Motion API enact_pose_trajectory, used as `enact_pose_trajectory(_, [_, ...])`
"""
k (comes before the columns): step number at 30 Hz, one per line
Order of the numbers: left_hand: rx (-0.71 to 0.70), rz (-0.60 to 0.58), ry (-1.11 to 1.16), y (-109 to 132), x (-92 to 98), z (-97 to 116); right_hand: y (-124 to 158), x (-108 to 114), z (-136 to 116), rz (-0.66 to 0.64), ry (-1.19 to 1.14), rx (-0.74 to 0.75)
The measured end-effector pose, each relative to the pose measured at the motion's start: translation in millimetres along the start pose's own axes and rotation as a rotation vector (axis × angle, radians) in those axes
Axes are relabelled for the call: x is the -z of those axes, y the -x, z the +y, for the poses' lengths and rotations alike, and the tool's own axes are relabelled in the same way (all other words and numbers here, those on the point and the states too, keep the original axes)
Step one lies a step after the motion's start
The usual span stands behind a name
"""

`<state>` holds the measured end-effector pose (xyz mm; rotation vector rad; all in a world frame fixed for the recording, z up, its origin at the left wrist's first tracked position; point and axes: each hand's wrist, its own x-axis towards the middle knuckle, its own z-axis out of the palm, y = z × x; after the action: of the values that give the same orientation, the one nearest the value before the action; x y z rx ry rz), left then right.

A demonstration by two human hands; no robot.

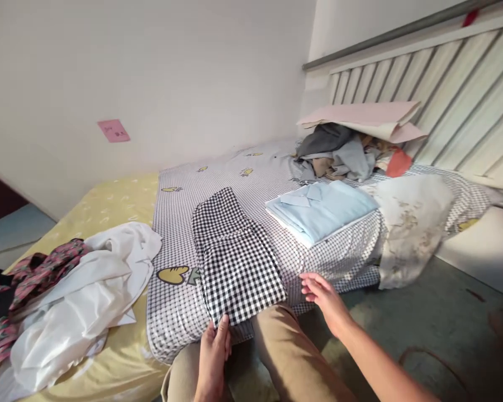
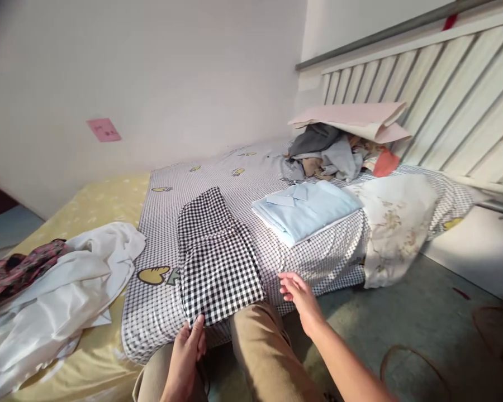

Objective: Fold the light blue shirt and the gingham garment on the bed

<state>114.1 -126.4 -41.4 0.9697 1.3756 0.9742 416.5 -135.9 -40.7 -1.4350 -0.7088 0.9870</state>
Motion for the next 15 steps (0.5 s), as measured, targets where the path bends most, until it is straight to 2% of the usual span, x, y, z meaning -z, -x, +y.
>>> enact_pose_trajectory(3, [-0.037, -0.025, -0.007, 4, 2.1, 6, 23, 5, 17, -0.092, 0.029, -0.049])
enact_pose_trajectory(7, [-0.049, -0.020, -0.011, 9, 4.0, 10, 22, -11, 29, -0.235, 0.048, 0.005])
enact_pose_trajectory(11, [-0.052, -0.022, -0.024, 10, 4.8, 12, 15, -31, 39, -0.221, 0.045, -0.012])
enact_pose_trajectory(15, [-0.032, -0.018, -0.006, 9, 6.1, 11, 15, -41, 40, -0.217, 0.105, -0.043])
